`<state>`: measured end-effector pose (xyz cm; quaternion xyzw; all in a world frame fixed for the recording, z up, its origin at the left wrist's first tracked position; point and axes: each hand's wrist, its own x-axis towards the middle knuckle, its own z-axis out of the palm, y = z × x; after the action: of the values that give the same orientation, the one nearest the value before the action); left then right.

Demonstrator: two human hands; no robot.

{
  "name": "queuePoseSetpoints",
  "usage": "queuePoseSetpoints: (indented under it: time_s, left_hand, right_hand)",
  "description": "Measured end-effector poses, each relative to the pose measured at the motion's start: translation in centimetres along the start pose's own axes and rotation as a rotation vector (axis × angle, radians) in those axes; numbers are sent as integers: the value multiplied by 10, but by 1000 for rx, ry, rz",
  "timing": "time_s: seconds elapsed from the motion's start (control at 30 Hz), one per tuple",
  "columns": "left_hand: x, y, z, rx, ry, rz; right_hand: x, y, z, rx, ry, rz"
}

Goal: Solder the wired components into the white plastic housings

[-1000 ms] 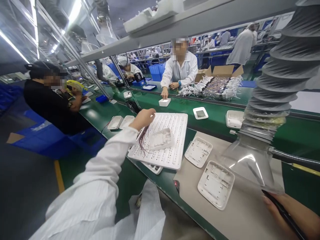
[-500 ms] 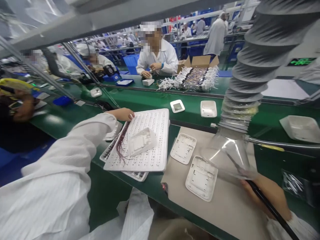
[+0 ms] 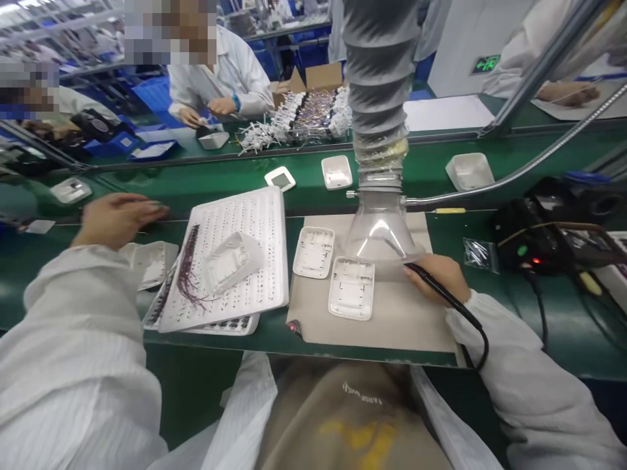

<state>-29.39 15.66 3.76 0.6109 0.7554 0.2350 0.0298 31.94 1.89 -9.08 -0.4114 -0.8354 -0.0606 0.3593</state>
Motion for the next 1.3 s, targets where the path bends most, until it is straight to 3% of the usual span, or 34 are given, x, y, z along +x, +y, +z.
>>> queuePoseSetpoints:
  time_s: [0.07, 0.13, 0.17, 0.2, 0.27, 0.3, 0.37, 0.43, 0.53, 0.67, 0.9, 1.17, 1.23, 1.3]
  left_hand:
    - [-29, 17, -16, -244, 155, 37]
    - [-73, 50, -27, -498, 230, 118]
    - [-99, 72, -28, -576, 240, 166]
    - [-127, 97, -23, -552, 100, 220]
    - [-179, 150, 3, -412, -348, 401]
    - [-200, 175, 24, -390, -436, 567]
    - [-227, 215, 73, -323, -467, 770]
    - [-238, 239, 120, -159, -437, 821]
    - [-239, 249, 167, 15, -408, 817]
    - [-240, 246, 184, 98, -331, 770]
    - [-252, 250, 175, 148, -308, 790]
    - [-250, 241, 164, 53, -524, 834]
    - [-245, 240, 155, -17, -557, 812]
    - [-235, 239, 132, -83, -530, 815]
  right_hand:
    - [0, -1, 0, 22, -1, 13]
    - [1, -2, -1, 40, -10, 20]
    - [2, -3, -2, 49, -18, 22]
    - [3, -4, -2, 55, -24, 23]
    - [4, -5, -3, 65, -32, 22]
    - [4, -6, -3, 74, -32, 18]
    - [4, -7, -2, 91, -27, 6]
    - [3, -9, -1, 112, -32, -5]
    - [3, -11, -1, 135, -32, -10]
    - [4, -13, -2, 146, -3, -6]
    - [4, -15, -4, 147, -5, -6]
    - [3, -16, -5, 144, -34, 10]
    - [3, -15, -5, 145, -17, 1]
    - [3, -14, -6, 145, 4, -12]
